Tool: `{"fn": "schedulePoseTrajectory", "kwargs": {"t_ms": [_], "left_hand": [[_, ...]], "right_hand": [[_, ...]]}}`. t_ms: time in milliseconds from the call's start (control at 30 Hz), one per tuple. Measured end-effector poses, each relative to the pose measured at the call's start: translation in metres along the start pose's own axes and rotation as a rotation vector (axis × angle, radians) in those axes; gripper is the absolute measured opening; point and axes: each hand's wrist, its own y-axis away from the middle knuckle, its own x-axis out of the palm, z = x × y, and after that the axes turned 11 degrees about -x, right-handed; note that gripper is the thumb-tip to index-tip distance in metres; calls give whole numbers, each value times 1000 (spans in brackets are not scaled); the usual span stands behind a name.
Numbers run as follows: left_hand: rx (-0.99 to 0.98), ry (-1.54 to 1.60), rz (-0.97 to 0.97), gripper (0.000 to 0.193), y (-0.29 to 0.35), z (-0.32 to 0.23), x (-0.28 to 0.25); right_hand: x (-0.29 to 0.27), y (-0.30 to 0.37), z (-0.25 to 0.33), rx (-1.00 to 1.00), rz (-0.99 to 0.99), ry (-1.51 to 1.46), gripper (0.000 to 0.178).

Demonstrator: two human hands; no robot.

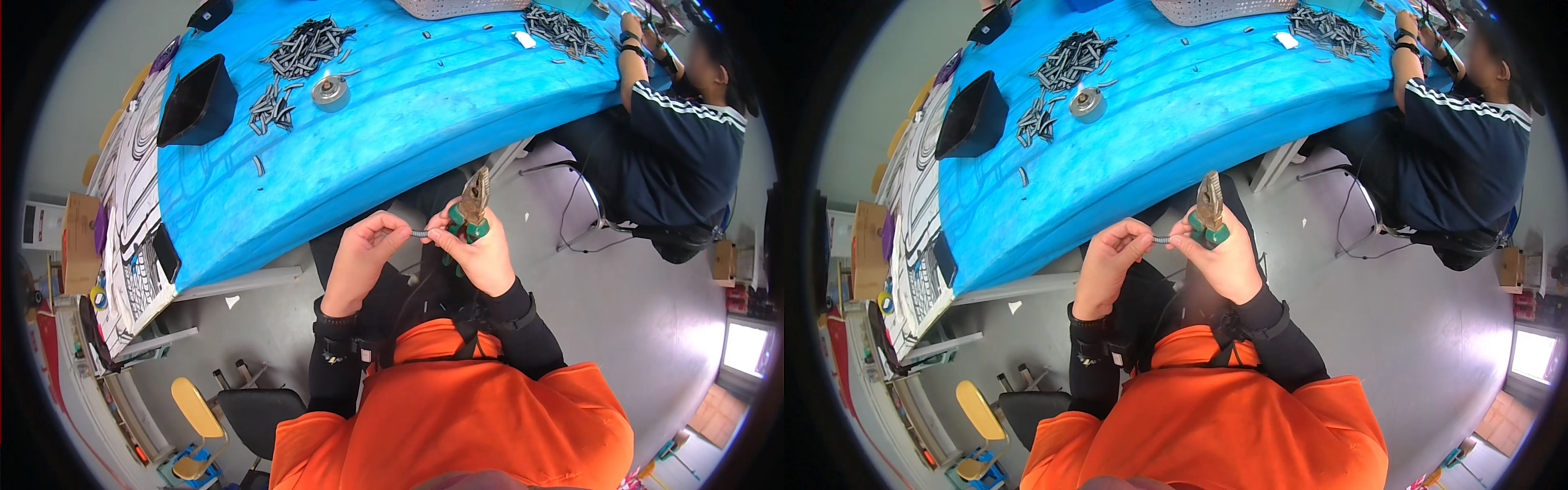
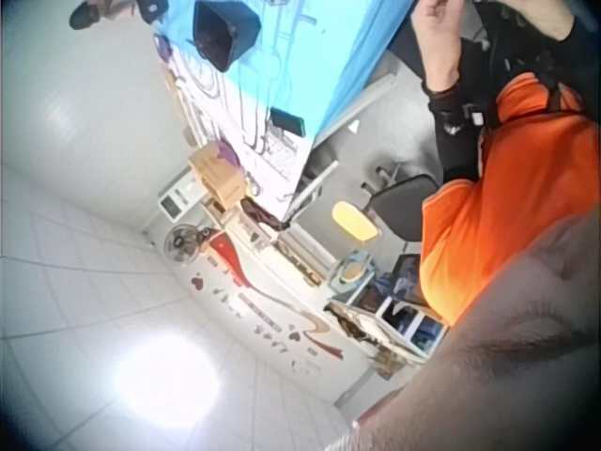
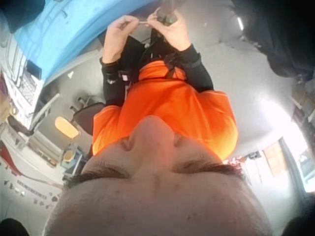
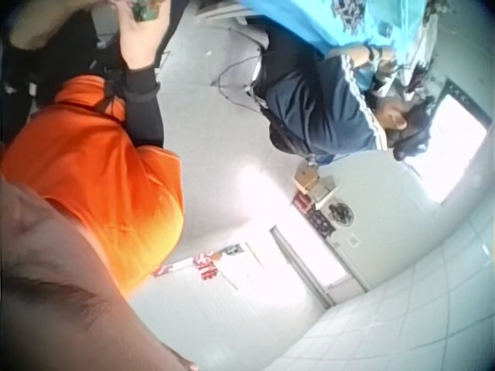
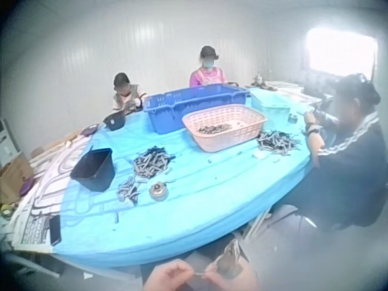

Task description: The recorder uses pliers to assemble or crimp small metallic components from a pile on the table.

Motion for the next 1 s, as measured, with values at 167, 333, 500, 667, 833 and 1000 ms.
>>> {"fn": "schedulePoseTrajectory", "kwargs": {"t_ms": [167, 333, 500, 667, 833, 1000], "left_hand": [[-13, 79, 45, 6, -4, 4, 4], [11, 73, 31, 8, -8, 6, 6], [55, 131, 34, 12, -10, 13, 5], [116, 60, -139, 15, 0, 9, 18], [301, -455, -317, 14, 8, -6, 27], [588, -706, -488, 14, 6, -5, 29]], "right_hand": [[2, -1, -8, -16, 8, 2, 30], [0, 0, -10, -23, 9, 49, 32], [1, 3, -7, -27, -1, -39, 32], [3, 4, -6, -27, -41, -39, 32], [1, 3, -7, -33, -67, 50, 30], [1, 4, -9, -77, -73, -1, 29]]}}
